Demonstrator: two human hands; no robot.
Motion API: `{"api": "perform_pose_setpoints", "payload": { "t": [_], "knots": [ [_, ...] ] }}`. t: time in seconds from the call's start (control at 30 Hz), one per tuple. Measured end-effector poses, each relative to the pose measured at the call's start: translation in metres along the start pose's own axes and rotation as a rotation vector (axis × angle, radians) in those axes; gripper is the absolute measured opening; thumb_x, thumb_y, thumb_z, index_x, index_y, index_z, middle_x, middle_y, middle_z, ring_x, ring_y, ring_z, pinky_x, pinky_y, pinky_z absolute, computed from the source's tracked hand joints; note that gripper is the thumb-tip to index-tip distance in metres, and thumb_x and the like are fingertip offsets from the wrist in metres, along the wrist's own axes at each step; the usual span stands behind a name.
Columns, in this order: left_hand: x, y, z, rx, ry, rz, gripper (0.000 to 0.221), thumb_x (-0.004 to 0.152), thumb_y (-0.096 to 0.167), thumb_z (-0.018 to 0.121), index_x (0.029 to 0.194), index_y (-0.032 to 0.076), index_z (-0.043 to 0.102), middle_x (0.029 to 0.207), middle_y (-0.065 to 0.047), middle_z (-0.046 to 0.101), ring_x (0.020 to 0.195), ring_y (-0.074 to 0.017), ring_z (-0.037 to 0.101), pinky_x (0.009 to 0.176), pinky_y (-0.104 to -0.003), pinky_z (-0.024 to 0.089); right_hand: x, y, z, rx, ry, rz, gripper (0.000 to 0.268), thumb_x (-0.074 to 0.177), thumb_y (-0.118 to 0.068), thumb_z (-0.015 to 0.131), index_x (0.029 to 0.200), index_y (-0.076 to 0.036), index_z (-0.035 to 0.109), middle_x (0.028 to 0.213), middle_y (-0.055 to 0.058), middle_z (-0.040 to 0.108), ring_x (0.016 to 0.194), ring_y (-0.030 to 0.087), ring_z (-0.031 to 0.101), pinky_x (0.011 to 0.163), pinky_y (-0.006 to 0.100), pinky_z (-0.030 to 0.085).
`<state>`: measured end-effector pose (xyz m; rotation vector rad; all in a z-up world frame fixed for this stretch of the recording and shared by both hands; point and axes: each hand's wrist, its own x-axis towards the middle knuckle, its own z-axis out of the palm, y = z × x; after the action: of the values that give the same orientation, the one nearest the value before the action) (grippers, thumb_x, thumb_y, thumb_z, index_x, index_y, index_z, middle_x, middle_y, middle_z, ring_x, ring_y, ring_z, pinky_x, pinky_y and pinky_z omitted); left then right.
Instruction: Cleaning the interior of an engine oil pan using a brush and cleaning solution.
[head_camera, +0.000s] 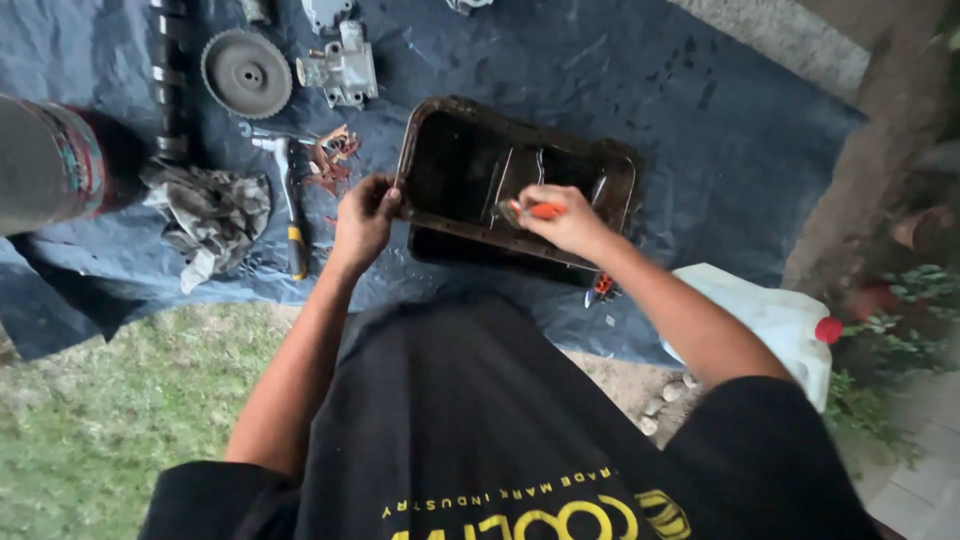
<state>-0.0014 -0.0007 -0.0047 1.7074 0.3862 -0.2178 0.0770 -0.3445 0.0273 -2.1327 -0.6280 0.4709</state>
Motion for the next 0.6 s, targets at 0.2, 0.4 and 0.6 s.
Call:
{"api": "perform_pose_setpoints", "payload": {
  "t": [0.2, 0.4, 0.6],
  "knots": [
    [0.007, -0.014, 0.002, -0.11, -0.015, -0.019, 0.018, 0.101, 0.011, 0.063, 0.115, 0.003, 0.072, 0.087, -0.018, 0.075, 0.076, -0.0284, 0.075, 0.077, -0.042, 0.057, 0.015, 0.023, -0.008, -0.262, 0.226, -0.023, 0.019, 0.085, -0.01, 0.083, 0.103, -0.011, 0.081, 0.097, 0.009, 0.075, 0.085, 0.032, 0.075, 0.078, 0.037, 0.059],
    [0.005, -0.008, 0.0, -0.094, -0.021, -0.029, 0.018, 0.102, 0.014, 0.064, 0.116, 0.003, 0.071, 0.089, -0.02, 0.075, 0.08, -0.0324, 0.076, 0.079, -0.043, 0.057, 0.028, 0.011, 0.001, -0.053, 0.043, 0.078, 0.019, 0.076, -0.009, 0.087, 0.094, -0.005, 0.081, 0.087, 0.019, 0.077, 0.082, 0.037, 0.075, 0.075, 0.039, 0.058],
    [0.005, -0.017, 0.003, -0.112, -0.022, -0.027, 0.018, 0.102, 0.013, 0.065, 0.116, 0.003, 0.072, 0.087, -0.018, 0.075, 0.078, -0.0303, 0.076, 0.078, -0.043, 0.057, 0.024, -0.006, -0.005, -0.004, -0.032, 0.098, 0.021, 0.072, -0.014, 0.09, 0.092, -0.014, 0.083, 0.088, 0.012, 0.079, 0.085, 0.031, 0.076, 0.079, 0.035, 0.056]
  ]
}}
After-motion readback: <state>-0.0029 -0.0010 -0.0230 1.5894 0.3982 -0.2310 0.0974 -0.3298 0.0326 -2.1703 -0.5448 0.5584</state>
